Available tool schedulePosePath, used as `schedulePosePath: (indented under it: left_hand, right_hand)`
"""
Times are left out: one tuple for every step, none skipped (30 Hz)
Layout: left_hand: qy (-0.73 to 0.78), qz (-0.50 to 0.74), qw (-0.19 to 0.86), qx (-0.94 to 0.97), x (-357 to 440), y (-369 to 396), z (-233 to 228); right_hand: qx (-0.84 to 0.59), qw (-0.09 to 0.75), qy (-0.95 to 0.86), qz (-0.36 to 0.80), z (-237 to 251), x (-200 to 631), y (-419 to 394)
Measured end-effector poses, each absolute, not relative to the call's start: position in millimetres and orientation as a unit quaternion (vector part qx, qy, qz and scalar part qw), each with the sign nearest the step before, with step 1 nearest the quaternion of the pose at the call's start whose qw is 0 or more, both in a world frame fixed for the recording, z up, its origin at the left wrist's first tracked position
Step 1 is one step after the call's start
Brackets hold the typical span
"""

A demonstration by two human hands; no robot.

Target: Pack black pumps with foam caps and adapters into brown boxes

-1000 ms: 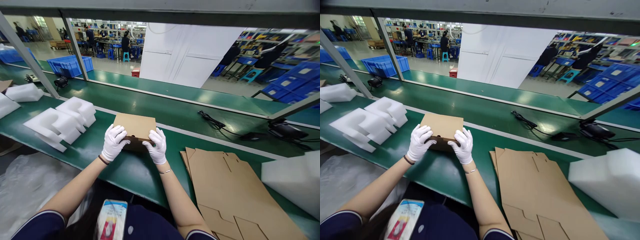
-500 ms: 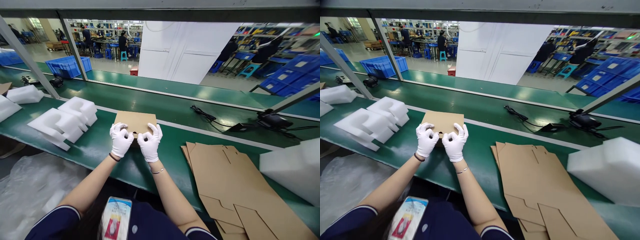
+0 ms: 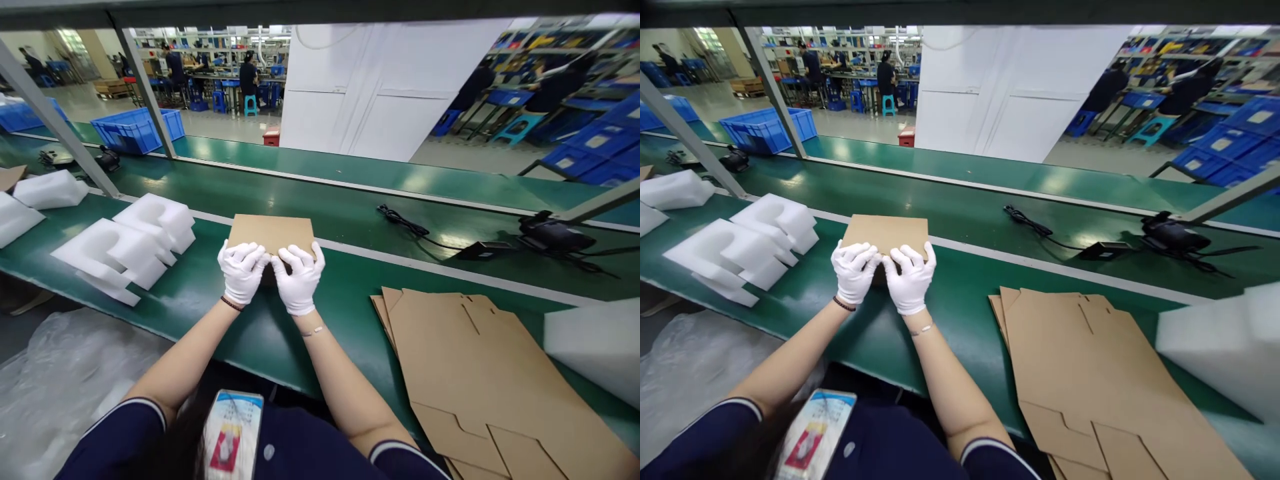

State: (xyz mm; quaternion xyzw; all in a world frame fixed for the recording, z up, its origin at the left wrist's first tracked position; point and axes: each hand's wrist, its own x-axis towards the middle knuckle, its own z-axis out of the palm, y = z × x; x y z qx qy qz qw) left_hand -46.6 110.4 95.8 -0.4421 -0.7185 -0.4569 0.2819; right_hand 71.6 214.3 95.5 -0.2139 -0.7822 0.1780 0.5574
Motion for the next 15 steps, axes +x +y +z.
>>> schedulePosePath:
  left_hand:
    - [-0.717,-0.468,0.270,-0.441,-52.8,116.2,96.4]
    - [-0.714,-0.479,0.253,-0.443,-59.3,122.2,97.3]
    - [-0.709,-0.491,0.239,-0.448,-66.0,128.1,98.3]
    - [-0.702,-0.501,0.228,-0.452,-72.6,133.7,99.3]
    - [-0.694,-0.511,0.222,-0.456,-78.5,138.6,100.3]
    - [-0.688,-0.518,0.219,-0.459,-83.2,142.2,101.3]
    - [-0.688,-0.518,0.216,-0.461,-86.3,144.0,102.2]
    - [-0.698,-0.505,0.213,-0.461,-87.5,143.8,102.9]
    - [-0.716,-0.480,0.212,-0.461,-86.9,141.5,103.2]
    - [-0.740,-0.443,0.213,-0.460,-84.9,137.3,102.9]
    - [-0.762,-0.396,0.216,-0.464,-82.1,131.9,102.1]
    - [-0.777,-0.345,0.224,-0.476,-79.4,126.1,100.7]
    - [-0.784,-0.297,0.236,-0.492,-77.6,120.8,99.2]
    - [-0.784,-0.258,0.250,-0.506,-77.2,117.0,97.8]
    - [-0.783,-0.225,0.260,-0.519,-78.6,115.6,97.2]
  right_hand:
    - [-0.218,0.546,-0.787,0.187,99.7,65.4,219.0]
    - [-0.221,0.533,-0.792,0.198,103.4,58.8,224.0]
    - [-0.225,0.519,-0.798,0.206,106.1,52.2,229.2]
    - [-0.230,0.510,-0.802,0.209,107.7,45.7,233.8]
    - [-0.237,0.502,-0.806,0.206,108.2,39.5,237.5]
    - [-0.246,0.495,-0.809,0.201,107.9,33.5,239.5]
    - [-0.256,0.488,-0.811,0.194,107.3,28.1,239.6]
    - [-0.266,0.481,-0.814,0.187,106.8,23.5,237.9]
    - [-0.273,0.473,-0.818,0.181,106.9,20.3,235.3]
    - [-0.272,0.463,-0.825,0.177,107.8,19.2,232.9]
    - [-0.260,0.452,-0.835,0.175,109.7,21.2,232.3]
    - [-0.240,0.440,-0.848,0.173,112.3,27.5,235.0]
    - [-0.217,0.424,-0.862,0.172,115.3,39.1,241.9]
    - [-0.203,0.407,-0.874,0.170,118.4,56.9,253.5]
    - [-0.206,0.385,-0.883,0.170,121.4,81.4,269.4]
